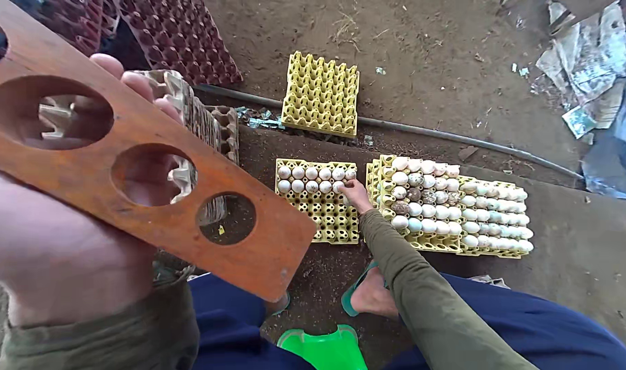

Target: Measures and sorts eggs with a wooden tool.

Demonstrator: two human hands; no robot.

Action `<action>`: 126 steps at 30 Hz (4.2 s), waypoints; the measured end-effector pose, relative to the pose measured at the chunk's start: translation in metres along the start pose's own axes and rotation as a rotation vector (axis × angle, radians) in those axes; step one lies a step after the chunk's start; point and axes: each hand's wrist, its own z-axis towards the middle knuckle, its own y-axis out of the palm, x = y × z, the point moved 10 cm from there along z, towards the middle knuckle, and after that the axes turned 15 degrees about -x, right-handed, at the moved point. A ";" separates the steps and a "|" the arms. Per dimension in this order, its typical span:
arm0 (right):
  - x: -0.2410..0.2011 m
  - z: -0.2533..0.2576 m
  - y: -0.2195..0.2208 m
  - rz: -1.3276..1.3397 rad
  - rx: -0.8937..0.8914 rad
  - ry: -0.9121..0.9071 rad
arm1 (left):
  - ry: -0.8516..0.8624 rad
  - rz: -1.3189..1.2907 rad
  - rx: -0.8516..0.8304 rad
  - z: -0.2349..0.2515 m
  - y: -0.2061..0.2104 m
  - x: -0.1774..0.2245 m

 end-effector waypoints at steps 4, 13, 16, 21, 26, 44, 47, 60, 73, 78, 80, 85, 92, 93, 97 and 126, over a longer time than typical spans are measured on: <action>-0.007 0.001 0.009 -0.124 0.052 0.002 | 0.006 -0.050 -0.014 -0.004 -0.002 0.004; 0.011 -0.024 0.029 0.914 -0.309 -0.146 | 0.040 -0.104 0.021 -0.007 -0.008 0.009; 0.005 -0.022 0.032 0.888 -0.290 -0.128 | 0.046 -0.028 0.050 -0.010 -0.005 0.015; -0.007 -0.010 0.029 0.351 -0.083 -0.053 | 0.090 -0.032 0.114 -0.019 -0.003 0.024; -0.034 -0.002 0.037 -0.300 0.031 0.082 | 0.105 0.010 0.160 -0.024 -0.004 0.031; -0.156 -0.208 0.022 0.779 -0.871 -0.660 | -0.232 0.033 0.198 -0.028 0.067 -0.051; -0.195 -0.271 -0.005 0.580 -0.742 -0.822 | -0.298 0.055 0.153 -0.038 0.094 -0.081; -0.265 -0.431 -0.038 -0.727 0.294 -0.917 | -0.341 -0.052 0.045 -0.062 0.152 -0.149; -0.247 -0.472 -0.044 -0.965 0.402 -0.821 | -0.285 -0.111 -0.164 -0.075 0.188 -0.159; -0.238 -0.477 -0.048 -0.995 0.426 -0.751 | -0.262 -0.056 -0.224 -0.078 0.201 -0.161; -0.231 -0.481 -0.053 -0.949 0.455 -0.804 | -0.253 -0.005 -0.277 -0.080 0.207 -0.164; -0.200 -0.517 -0.077 -0.725 0.714 -1.074 | -0.295 0.027 -0.265 -0.078 0.221 -0.178; -0.138 -0.554 -0.106 -0.487 0.965 -1.199 | -0.384 0.078 -0.497 -0.084 0.258 -0.210; -0.133 -0.557 -0.109 -0.484 0.980 -1.191 | -0.413 0.089 -0.525 -0.089 0.264 -0.216; -0.117 -0.567 -0.115 -0.505 0.982 -1.180 | -0.515 0.042 -0.612 -0.112 0.288 -0.235; 0.195 -0.630 -0.102 1.221 0.368 -1.184 | -0.628 -0.025 -1.056 -0.088 0.298 -0.350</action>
